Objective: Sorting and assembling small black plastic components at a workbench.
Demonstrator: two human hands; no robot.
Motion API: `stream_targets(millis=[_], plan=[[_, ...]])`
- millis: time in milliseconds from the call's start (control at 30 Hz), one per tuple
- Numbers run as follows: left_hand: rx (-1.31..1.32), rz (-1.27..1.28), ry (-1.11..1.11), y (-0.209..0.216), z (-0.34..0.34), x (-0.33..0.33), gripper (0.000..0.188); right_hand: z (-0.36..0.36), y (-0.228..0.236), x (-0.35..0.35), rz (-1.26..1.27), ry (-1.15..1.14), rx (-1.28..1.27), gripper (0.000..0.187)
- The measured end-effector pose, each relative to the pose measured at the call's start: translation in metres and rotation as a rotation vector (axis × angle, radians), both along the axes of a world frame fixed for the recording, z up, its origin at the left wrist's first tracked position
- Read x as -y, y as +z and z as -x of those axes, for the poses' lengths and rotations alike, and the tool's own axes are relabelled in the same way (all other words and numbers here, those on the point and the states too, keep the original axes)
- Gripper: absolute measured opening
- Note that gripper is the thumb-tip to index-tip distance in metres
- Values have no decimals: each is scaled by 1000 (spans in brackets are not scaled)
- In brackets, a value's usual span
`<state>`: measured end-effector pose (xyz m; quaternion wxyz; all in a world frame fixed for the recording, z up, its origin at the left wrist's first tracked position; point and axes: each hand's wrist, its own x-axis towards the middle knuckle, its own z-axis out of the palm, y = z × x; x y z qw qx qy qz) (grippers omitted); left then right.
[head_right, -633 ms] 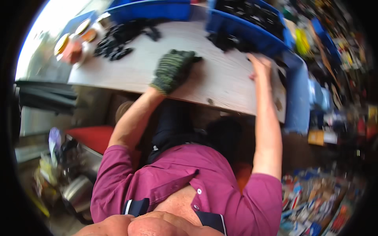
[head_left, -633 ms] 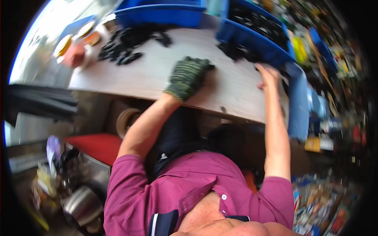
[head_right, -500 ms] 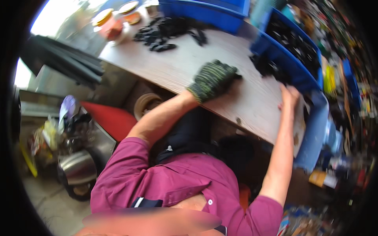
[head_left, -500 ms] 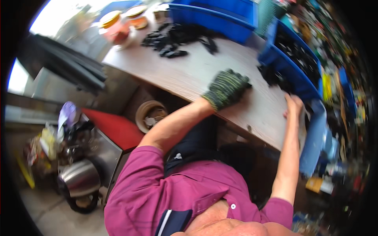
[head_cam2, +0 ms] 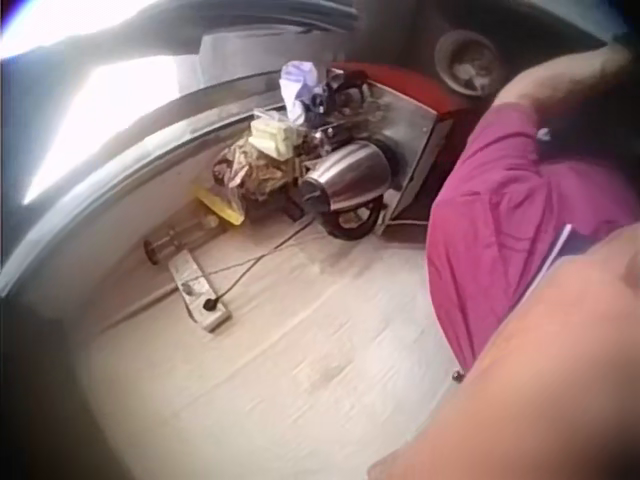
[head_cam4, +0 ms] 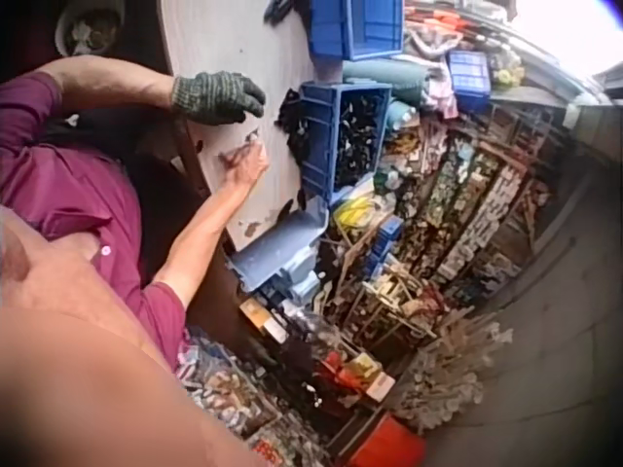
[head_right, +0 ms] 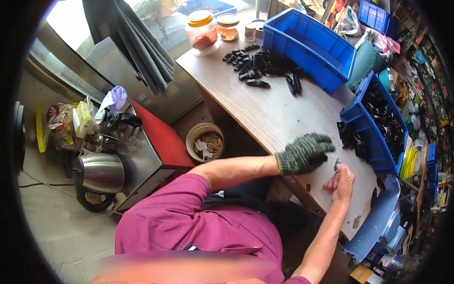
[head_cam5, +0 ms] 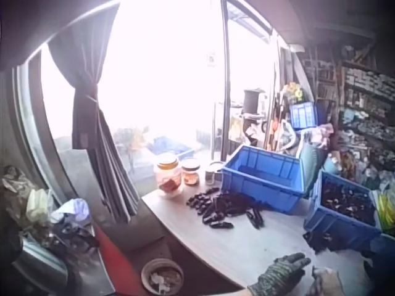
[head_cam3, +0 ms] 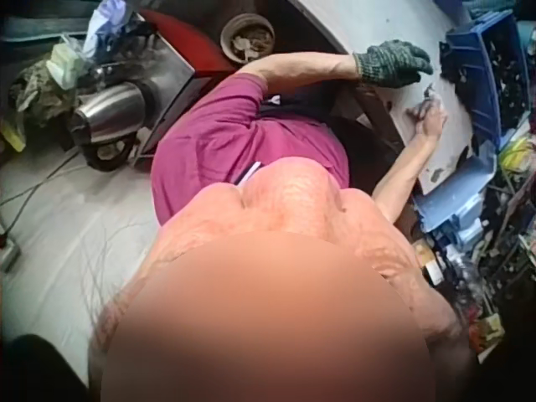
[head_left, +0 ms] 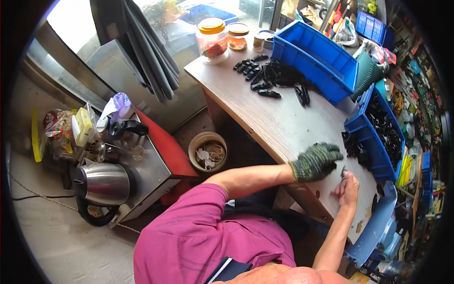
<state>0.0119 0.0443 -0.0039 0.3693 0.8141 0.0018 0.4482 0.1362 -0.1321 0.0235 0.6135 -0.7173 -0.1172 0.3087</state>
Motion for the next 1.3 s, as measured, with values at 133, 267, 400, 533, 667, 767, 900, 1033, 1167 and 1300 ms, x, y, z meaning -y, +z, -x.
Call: stream_targets(millis=[133, 267, 400, 533, 667, 767, 900, 1033, 1167, 1300], plan=[[-188, 81, -272, 6, -7, 19, 29, -5, -23, 7, -204, 253, 80, 39], [-308, 104, -242, 13, -1, 19, 27, 5, -17, 7, -193, 224, 48, 39], [-281, 211, -225, 10, -1, 30, 26, 5, -28, 7, -196, 90, -3, 33], [-336, 353, -162, 1, -8, 44, 24, 12, -24, 9, -103, 65, 111, 30], [-12, 168, -125, -40, -30, 40, 27, 24, -13, 2, -13, -23, 188, 19], [-20, -121, -69, -34, -24, 25, 28, 29, -9, -5, -58, 15, 194, 23], [-366, 1055, -369, 17, -12, 22, 16, 33, -17, -13, -103, -7, 279, 21], [-407, 1278, -420, 19, -16, 24, 18, 37, -13, -18, -95, -35, 307, 25], [-400, 660, -294, -4, -15, 27, 33, 32, -31, -8, -115, -69, 460, 30], [-271, -78, 401, 18, 3, 0, 36, 56, -5, -13, -201, -179, 136, 36]])
